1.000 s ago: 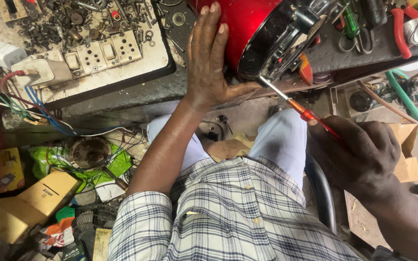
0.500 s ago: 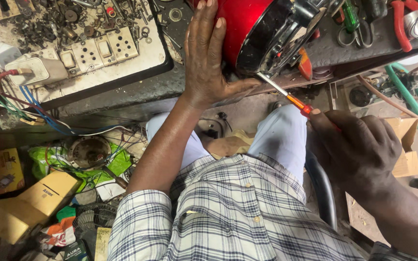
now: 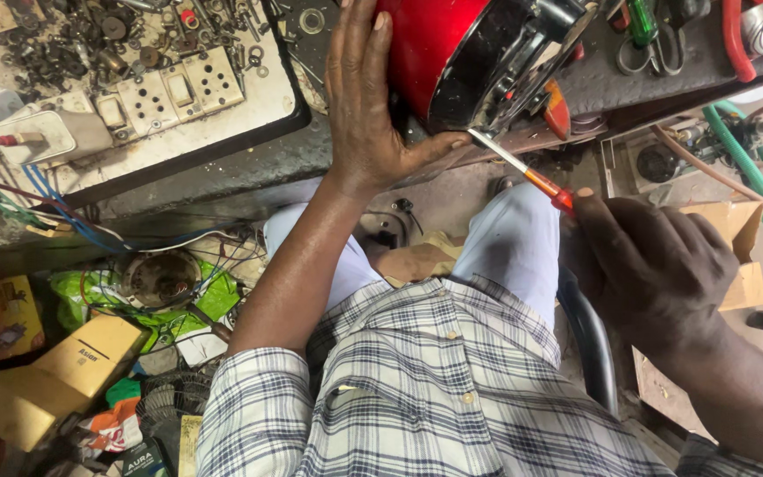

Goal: The person disassembles a red blender base, removes the motor housing, and uses screwdrivers to adjust internal components. They then reassemble the unit and place it on the workbench.

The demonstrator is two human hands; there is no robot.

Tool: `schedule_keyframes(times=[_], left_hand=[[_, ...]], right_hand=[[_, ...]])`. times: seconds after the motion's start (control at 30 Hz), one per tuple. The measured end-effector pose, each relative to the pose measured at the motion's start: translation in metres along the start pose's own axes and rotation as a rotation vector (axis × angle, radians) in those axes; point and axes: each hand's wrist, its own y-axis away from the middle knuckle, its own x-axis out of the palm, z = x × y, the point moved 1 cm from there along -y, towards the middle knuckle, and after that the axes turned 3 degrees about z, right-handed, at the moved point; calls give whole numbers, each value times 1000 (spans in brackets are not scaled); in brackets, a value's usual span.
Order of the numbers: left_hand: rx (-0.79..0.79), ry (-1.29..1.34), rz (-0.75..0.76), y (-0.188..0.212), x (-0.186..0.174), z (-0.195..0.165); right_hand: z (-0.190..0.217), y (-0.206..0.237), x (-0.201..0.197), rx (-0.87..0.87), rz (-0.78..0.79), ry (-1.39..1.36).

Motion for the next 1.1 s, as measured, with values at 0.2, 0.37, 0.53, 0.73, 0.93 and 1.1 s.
schedule_keyframes(times=[0.2,0.37,0.53,0.73,0.93,1.1], left_hand=[[-6,10,7,0,1,0],[-22,-1,23,2,0,0],[-34,-11,40,4,-2,1],[-37,-7,46,4,-4,-1],[-20,-39,38,-4,-11,-6],[-170,279,-51,-14,-18,6]], right_hand=[[5,-8,-5,132,60,-186],[6,-9,-7,252,117,-307],[7,-4,-4,201,111,-327],[11,-3,-4,4,-16,-44],[6,-7,-4,3,-12,-60],[3,6,1,56,71,-40]])
